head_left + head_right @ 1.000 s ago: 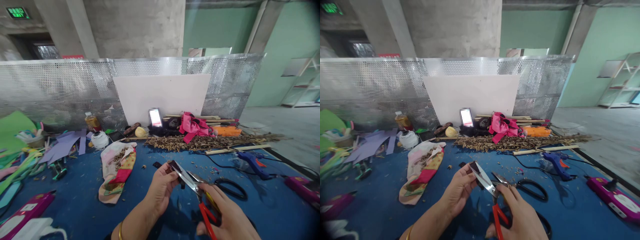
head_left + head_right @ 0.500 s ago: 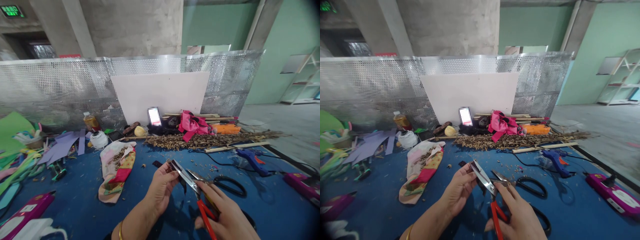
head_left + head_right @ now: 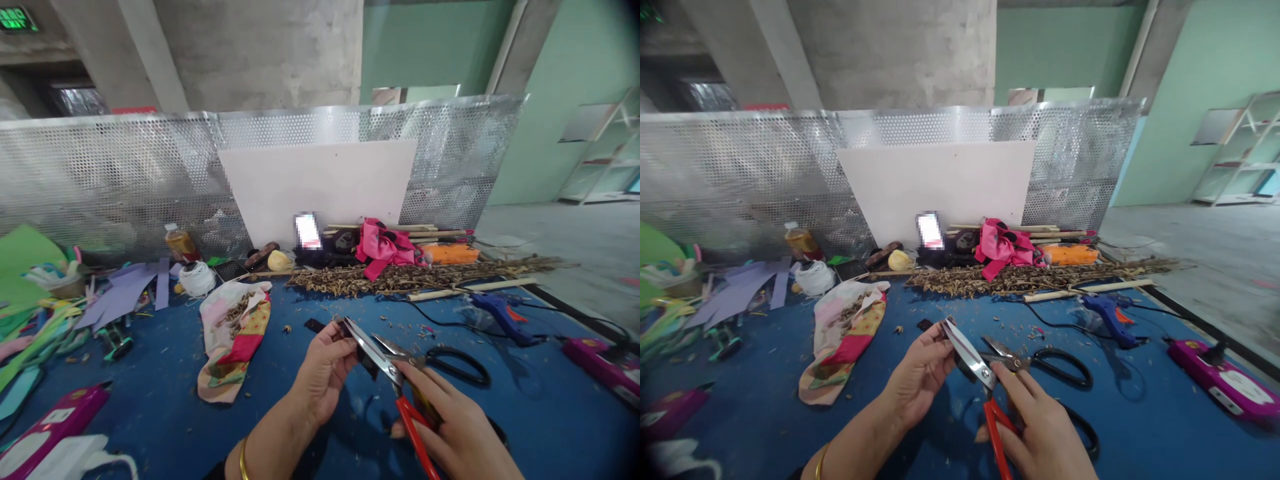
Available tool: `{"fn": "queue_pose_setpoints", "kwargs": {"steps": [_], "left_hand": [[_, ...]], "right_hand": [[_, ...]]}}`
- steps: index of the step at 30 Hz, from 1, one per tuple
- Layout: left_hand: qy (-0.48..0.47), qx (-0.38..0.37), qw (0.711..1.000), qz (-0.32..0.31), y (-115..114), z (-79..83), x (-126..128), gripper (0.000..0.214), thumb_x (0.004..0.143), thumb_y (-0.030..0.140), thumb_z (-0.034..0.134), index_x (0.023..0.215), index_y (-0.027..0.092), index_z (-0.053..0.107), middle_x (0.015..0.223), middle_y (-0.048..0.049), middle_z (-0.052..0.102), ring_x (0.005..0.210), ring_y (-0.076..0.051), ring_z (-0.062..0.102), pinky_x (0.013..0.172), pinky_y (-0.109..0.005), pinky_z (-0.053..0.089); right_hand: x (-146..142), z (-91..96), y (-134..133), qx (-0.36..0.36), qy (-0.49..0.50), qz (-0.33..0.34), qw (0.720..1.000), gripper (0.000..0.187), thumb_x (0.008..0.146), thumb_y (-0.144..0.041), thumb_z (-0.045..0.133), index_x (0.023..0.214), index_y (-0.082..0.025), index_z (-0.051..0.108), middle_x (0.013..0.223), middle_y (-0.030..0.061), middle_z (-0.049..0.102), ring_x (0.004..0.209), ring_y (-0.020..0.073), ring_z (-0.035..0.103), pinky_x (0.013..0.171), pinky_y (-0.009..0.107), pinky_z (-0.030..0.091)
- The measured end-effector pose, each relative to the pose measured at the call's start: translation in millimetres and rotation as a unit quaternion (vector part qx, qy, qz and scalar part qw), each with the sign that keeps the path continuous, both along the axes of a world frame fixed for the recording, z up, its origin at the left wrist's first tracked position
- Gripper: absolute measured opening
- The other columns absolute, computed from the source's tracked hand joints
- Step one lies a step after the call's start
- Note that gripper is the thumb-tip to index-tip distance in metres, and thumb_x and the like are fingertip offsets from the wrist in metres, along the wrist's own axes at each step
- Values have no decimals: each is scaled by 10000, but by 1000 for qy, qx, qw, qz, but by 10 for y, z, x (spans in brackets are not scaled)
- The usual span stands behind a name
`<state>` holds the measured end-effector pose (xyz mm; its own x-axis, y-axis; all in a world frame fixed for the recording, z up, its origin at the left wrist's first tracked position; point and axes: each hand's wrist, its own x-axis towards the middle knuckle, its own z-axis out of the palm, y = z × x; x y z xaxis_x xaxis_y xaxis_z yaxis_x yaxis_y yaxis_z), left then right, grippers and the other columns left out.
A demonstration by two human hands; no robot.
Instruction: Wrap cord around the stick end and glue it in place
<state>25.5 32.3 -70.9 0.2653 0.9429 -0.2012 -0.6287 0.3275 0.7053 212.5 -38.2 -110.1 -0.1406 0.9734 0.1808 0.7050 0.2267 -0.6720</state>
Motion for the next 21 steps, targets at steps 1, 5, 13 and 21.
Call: {"fn": "queue_pose_setpoints", "kwargs": {"steps": [1, 5, 13, 21], "left_hand": [[-4, 0, 1000, 0, -2, 5, 0, 251, 612, 76, 766, 836, 120, 661, 761, -18, 661, 704, -120, 625, 723, -235, 516], [6, 2, 1000, 5, 2, 5, 4, 240, 635, 108, 778, 846, 121, 665, 787, -25, 670, 714, -122, 634, 726, -233, 518], [25, -51, 997, 50, 22, 27, -15, 242, 668, 99, 763, 897, 108, 685, 704, -22, 657, 637, -109, 634, 637, -197, 513], [51, -69, 996, 38, 33, -28, 0, 183, 698, 195, 777, 794, 121, 641, 652, 8, 601, 555, -89, 584, 551, -201, 486]], "right_hand": [[3, -6, -3, 1, -2, -2, 1000, 534, 813, -255, 547, 1346, -249, 529, 1322, 86, 579, 1149, 230, 608, 914, 289, 522], [11, -9, -6, 15, 20, -11, 1000, 517, 795, -261, 585, 1310, -274, 561, 1294, 61, 606, 1122, 217, 625, 896, 261, 528], [159, 7, 113, -37, 108, -146, 983, 636, 708, -467, 687, 1279, -228, 542, 1077, 51, 716, 968, 231, 690, 781, 270, 567], [548, 373, 651, 48, 133, -202, 969, 516, 754, -428, 617, 1196, -173, 538, 888, 58, 709, 819, 217, 677, 709, 303, 535]]}}
